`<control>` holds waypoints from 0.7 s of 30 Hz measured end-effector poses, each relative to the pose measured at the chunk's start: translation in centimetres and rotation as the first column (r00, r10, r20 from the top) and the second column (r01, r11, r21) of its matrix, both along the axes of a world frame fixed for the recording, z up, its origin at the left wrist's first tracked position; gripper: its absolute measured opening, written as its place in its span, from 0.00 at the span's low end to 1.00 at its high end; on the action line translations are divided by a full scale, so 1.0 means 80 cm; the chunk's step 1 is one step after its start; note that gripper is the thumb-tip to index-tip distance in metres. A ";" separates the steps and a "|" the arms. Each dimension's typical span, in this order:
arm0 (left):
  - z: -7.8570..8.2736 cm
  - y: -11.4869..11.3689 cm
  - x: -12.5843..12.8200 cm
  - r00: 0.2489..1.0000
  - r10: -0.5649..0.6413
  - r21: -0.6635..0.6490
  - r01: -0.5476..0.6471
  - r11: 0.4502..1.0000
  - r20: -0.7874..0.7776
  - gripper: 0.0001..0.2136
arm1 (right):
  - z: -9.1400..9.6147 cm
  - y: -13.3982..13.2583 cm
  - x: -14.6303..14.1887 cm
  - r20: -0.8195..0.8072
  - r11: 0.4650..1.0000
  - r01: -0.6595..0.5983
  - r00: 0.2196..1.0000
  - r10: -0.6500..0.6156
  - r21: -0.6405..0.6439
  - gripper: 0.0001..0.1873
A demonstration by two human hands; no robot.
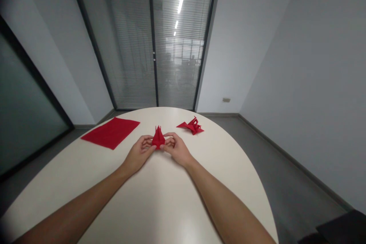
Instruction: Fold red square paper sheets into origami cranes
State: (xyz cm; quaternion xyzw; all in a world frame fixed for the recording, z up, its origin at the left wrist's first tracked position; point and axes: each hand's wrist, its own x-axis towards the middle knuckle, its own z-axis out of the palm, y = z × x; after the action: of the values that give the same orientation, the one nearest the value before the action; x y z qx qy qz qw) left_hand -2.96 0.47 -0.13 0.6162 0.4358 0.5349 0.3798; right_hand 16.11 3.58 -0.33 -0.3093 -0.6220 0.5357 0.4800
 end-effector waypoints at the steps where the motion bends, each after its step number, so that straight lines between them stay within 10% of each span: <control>1: 0.000 0.000 0.000 1.000 -0.008 -0.002 0.008 1.000 -0.004 0.15 | 0.000 0.000 0.000 0.011 1.000 -0.003 1.000 0.002 0.002 0.26; 21: -0.006 0.005 -0.001 1.000 0.013 -0.012 -0.013 1.000 0.025 0.15 | -0.001 0.001 0.001 0.082 0.999 -0.036 0.996 0.039 -0.029 0.17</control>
State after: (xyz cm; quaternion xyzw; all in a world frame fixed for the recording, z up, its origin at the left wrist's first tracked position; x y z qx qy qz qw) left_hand -3.03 0.83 -0.58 0.6043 0.4382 0.5425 0.3855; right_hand 16.17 3.68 -0.38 -0.3262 -0.6397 0.5399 0.4393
